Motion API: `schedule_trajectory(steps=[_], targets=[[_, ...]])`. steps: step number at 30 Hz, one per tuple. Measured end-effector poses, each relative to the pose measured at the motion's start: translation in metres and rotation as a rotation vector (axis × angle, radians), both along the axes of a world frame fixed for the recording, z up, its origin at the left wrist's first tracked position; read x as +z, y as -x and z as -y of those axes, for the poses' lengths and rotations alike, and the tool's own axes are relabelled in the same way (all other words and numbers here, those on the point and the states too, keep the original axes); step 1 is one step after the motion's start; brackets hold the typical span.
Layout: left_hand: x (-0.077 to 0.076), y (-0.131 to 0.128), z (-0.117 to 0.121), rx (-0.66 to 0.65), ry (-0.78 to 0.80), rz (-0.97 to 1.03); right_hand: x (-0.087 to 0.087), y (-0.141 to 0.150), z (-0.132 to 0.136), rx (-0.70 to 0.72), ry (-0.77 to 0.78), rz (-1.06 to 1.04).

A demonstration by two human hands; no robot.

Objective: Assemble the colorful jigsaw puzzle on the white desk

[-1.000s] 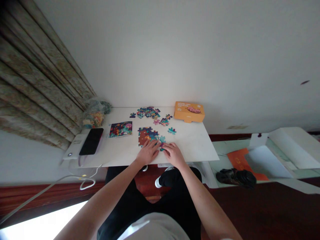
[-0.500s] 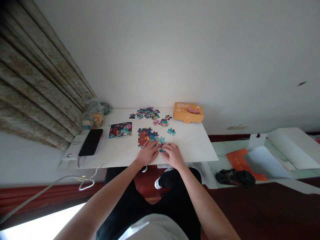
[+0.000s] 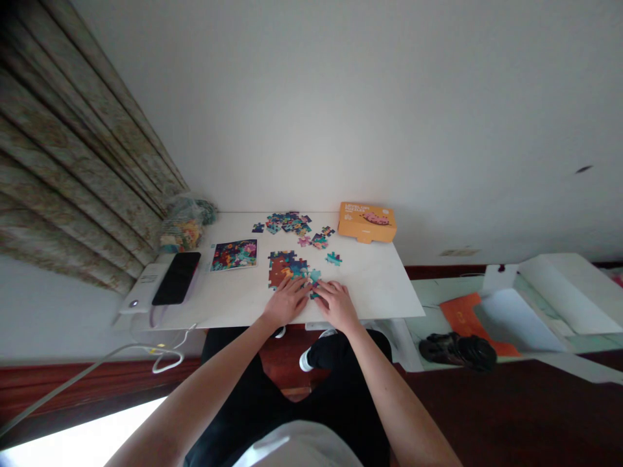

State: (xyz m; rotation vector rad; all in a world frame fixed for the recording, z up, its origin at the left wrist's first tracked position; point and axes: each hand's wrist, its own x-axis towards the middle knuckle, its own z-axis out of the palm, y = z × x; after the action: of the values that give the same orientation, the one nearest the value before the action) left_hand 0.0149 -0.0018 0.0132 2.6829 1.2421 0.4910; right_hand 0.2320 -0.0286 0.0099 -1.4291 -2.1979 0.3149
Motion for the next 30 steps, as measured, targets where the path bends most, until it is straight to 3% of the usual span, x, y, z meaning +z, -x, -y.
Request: schedule_trajectory(steps=[6,9,12,16,20,24,30], targets=[[-0.002,0.0,0.001,0.004,0.017,0.017,-0.001,0.001,-0.001,-0.009,-0.005,-0.018],[-0.003,0.003,-0.012,0.026,0.035,0.088,-0.002,0.0,-0.002,-0.011,-0.011,-0.037],[0.003,0.011,-0.048,0.18,0.037,0.165,-0.009,-0.003,-0.006,-0.138,-0.039,-0.068],[0.02,0.026,-0.123,0.454,0.06,0.155,-0.025,-0.004,-0.014,-0.405,-0.115,-0.09],[0.032,0.04,-0.183,0.657,0.137,0.07,-0.032,0.0,-0.018,-0.479,-0.134,-0.043],[0.029,0.047,-0.207,0.711,0.196,-0.037,-0.03,0.002,-0.018,-0.476,-0.067,-0.014],[0.024,0.057,-0.214,0.643,0.141,-0.186,-0.025,0.004,-0.016,-0.485,-0.029,0.057]])
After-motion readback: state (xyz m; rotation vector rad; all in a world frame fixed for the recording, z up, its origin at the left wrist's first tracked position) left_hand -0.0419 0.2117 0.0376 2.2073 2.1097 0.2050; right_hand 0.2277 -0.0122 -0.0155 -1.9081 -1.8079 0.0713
